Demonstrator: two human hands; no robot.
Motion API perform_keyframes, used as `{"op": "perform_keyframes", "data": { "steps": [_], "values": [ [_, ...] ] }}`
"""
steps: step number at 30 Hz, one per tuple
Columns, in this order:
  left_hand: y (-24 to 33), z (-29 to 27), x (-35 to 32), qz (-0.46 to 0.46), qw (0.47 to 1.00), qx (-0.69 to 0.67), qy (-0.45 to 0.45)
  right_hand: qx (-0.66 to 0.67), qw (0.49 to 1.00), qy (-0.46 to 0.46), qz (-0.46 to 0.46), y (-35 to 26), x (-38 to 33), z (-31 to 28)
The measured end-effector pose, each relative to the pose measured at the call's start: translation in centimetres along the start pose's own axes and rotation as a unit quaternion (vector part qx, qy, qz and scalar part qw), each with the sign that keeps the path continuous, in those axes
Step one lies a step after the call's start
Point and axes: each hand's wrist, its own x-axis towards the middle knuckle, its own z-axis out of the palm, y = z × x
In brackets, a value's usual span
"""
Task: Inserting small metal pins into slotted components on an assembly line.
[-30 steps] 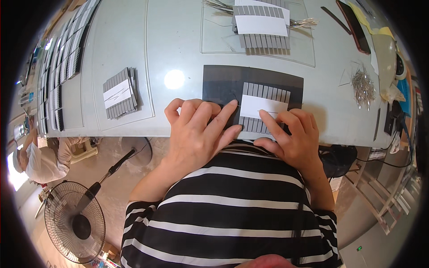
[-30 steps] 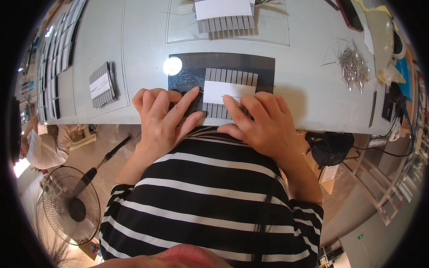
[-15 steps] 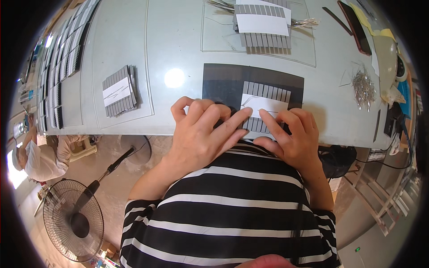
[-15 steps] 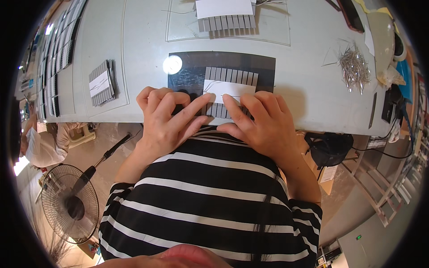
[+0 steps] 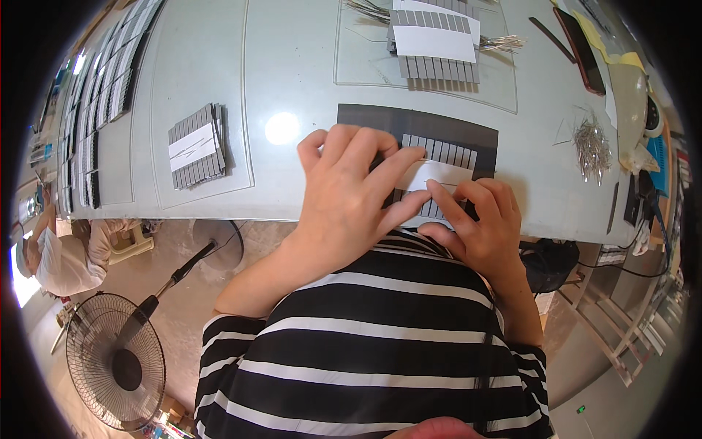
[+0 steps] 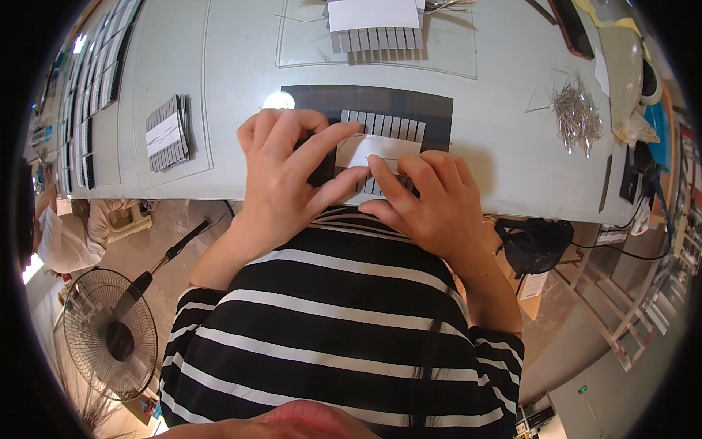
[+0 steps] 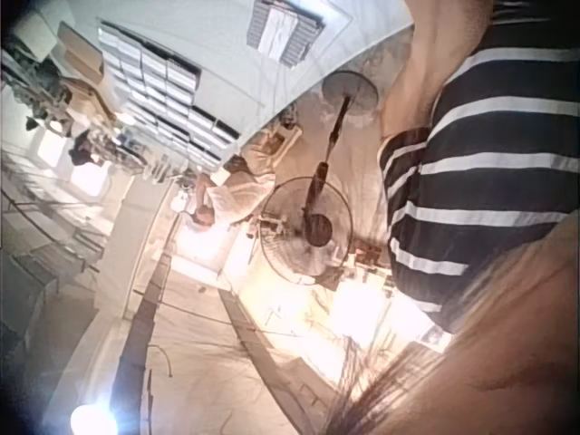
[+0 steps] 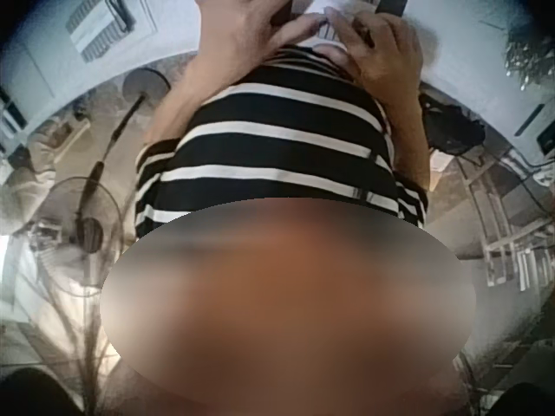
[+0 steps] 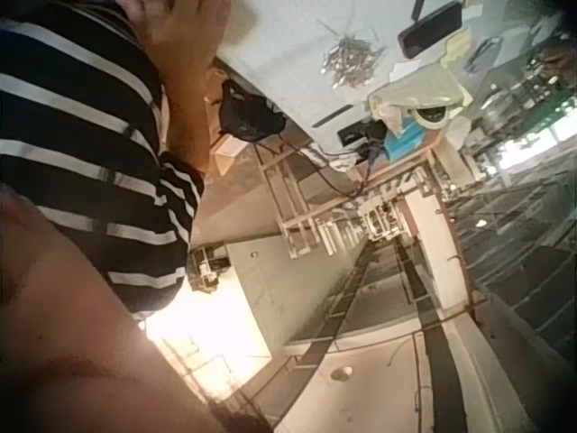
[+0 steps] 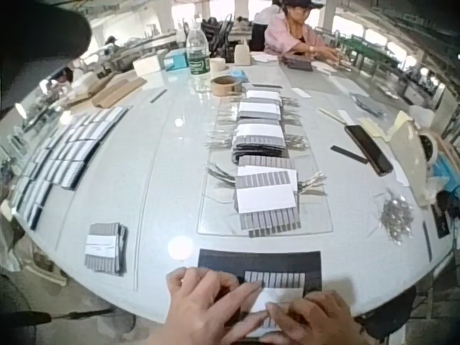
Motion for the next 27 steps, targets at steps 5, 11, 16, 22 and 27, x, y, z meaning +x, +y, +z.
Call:
{"op": "perform_keyframes", "data": {
  "steps": [5,11,16,22,27],
  "values": [
    [-0.3,0.6,0.7,0.007,1.000,-0.006,0.023,0.001,1.000,-0.010,0.008,0.0,0.0,-0.2],
    [-1.5,-0.8,-0.2,-0.050,0.998,0.018,0.046,0.017,0.999,0.006,0.027,0.1,0.2,-0.2],
    [-2.1,-1.4,-1.2,-0.062,0.997,0.027,0.027,0.039,0.998,-0.001,0.049,0.0,0.5,-0.4],
    [-1.7,-2.3,-0.7,0.013,1.000,0.020,0.017,0.022,0.999,0.004,0.044,-0.1,0.7,-0.4],
    [-1.5,-1.6,-0.4,0.074,0.992,0.094,-0.032,0.019,0.999,0.006,0.049,-0.2,0.7,-0.3]
  ]
}}
